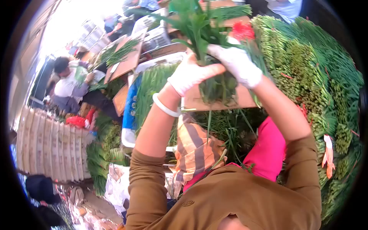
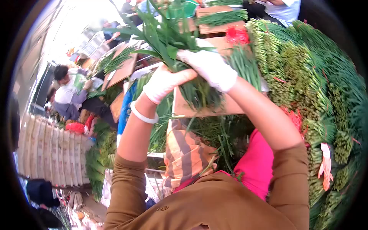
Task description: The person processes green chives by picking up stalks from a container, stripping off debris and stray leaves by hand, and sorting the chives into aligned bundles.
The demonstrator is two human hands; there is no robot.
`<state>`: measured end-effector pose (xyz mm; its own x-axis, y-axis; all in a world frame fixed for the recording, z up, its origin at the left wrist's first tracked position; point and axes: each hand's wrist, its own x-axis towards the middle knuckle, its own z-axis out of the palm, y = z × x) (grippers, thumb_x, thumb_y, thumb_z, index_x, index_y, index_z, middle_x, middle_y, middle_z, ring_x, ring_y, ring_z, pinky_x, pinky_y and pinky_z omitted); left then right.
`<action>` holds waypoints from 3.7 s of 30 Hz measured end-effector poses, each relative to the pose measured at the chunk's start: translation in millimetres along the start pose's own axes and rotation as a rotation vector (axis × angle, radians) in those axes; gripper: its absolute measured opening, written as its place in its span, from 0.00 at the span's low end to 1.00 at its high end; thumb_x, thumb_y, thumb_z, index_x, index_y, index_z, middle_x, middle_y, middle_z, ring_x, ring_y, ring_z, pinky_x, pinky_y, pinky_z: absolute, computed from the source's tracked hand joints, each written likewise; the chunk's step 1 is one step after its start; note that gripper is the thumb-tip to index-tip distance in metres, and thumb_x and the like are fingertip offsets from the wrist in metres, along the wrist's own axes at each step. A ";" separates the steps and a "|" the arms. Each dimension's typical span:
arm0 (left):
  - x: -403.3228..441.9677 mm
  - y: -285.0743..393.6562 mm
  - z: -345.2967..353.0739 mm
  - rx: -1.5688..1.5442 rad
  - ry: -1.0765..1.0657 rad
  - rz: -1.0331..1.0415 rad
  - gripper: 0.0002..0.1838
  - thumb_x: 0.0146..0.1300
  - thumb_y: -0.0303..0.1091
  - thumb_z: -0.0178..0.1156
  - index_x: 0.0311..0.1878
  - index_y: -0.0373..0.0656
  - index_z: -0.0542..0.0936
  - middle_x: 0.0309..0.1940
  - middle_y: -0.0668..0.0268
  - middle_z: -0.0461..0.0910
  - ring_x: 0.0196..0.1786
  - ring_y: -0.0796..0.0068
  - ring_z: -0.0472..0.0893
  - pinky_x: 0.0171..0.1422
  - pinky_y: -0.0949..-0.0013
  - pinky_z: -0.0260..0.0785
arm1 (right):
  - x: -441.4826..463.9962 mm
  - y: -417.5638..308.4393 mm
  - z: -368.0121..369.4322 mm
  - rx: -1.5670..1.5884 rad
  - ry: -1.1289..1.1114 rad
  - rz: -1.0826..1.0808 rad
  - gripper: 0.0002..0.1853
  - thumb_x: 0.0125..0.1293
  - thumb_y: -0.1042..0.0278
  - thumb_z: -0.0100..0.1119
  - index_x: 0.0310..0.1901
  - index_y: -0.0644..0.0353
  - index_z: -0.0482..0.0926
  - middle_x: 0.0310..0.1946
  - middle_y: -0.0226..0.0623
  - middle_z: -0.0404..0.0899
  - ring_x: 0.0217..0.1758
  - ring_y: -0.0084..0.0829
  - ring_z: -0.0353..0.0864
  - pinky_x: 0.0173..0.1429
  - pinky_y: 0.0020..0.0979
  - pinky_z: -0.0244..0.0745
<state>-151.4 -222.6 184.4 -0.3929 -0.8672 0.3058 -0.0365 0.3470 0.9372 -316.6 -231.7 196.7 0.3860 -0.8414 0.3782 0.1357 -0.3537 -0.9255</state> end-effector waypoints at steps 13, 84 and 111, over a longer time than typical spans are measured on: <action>-143.1 -1.0 50.9 -0.813 0.264 -0.210 0.16 0.56 0.36 0.60 0.44 0.35 0.75 0.33 0.57 0.80 0.37 0.61 0.81 0.44 0.58 0.76 | -16.1 5.4 54.0 -0.105 -0.669 0.074 0.22 0.64 0.48 0.55 0.48 0.59 0.79 0.38 0.32 0.83 0.39 0.26 0.79 0.46 0.30 0.74; -396.8 -162.3 -53.1 -1.027 1.499 -0.141 0.11 0.60 0.40 0.55 0.37 0.42 0.79 0.37 0.59 0.82 0.43 0.61 0.79 0.56 0.53 0.71 | -215.7 124.4 -37.0 -0.603 0.027 0.410 0.08 0.58 0.70 0.57 0.39 0.61 0.76 0.30 0.36 0.79 0.33 0.29 0.78 0.39 0.31 0.73; -377.2 -154.2 -58.3 -0.982 1.105 0.026 0.15 0.62 0.39 0.55 0.51 0.46 0.75 0.38 0.64 0.80 0.38 0.65 0.80 0.46 0.56 0.76 | -157.3 121.8 31.3 -1.361 -0.883 0.154 0.10 0.56 0.62 0.55 0.25 0.57 0.78 0.23 0.44 0.79 0.30 0.47 0.81 0.36 0.43 0.76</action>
<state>56.0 30.2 -65.6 0.5155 -0.8472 -0.1285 0.7590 0.3818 0.5273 -332.2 -129.6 23.9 0.7576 -0.5878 -0.2839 -0.6273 -0.7758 -0.0679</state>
